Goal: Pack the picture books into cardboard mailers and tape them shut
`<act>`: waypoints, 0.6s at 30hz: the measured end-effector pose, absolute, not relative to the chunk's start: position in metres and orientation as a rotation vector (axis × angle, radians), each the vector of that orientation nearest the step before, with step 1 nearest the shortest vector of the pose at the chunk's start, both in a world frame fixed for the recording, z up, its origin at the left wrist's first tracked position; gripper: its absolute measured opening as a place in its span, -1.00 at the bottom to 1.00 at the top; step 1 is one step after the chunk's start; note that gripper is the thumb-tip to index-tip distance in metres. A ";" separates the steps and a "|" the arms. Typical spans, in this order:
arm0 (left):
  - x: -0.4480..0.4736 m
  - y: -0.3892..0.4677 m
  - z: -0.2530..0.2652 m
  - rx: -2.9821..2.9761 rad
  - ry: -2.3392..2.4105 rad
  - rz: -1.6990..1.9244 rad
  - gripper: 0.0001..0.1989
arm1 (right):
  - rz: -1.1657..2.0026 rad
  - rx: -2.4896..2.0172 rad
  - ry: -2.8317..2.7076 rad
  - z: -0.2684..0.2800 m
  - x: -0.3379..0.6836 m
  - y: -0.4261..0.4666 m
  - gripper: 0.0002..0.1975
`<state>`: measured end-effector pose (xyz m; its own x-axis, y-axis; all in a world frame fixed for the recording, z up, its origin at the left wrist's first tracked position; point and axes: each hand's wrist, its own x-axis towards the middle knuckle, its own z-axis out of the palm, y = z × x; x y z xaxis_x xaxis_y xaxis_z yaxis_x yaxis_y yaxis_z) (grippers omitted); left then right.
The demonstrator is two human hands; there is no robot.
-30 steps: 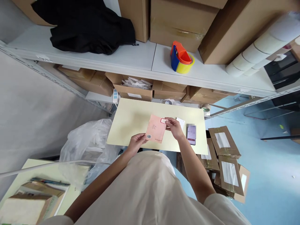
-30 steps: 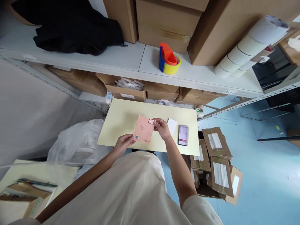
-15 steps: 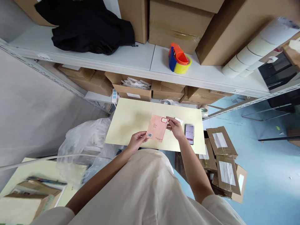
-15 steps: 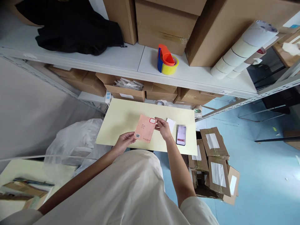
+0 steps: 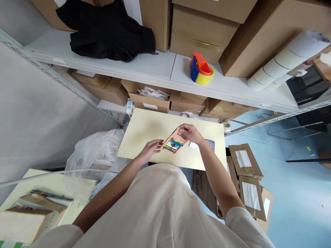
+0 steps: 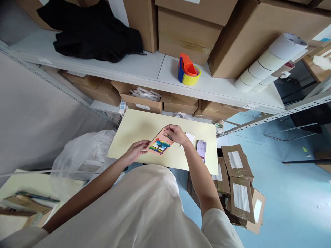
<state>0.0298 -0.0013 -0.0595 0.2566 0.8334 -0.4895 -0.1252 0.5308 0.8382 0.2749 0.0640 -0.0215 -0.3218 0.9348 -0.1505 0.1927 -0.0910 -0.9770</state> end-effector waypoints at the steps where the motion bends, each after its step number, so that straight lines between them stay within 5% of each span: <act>1: 0.028 0.002 -0.058 0.834 1.138 0.786 -0.53 | 1.431 -1.273 -1.560 -0.021 0.272 0.066 -0.72; 8: 0.034 0.009 -0.051 1.189 1.181 0.828 -0.67 | 1.352 -1.338 -1.592 -0.020 0.255 0.073 -0.75; 15: 0.030 -0.001 -0.054 1.030 1.249 0.879 -0.66 | 1.545 -1.317 -0.994 -0.038 0.263 0.017 -0.33; 18: 0.031 -0.004 -0.060 0.918 1.229 0.883 -0.60 | 1.589 -1.329 -0.865 -0.052 0.252 -0.011 -0.38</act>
<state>0.0312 -0.0037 -0.0603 0.1244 0.9204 -0.3707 -0.0573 0.3796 0.9234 0.2519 -0.0111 -0.0517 -0.0549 0.9237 -0.3792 -0.1828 -0.3826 -0.9056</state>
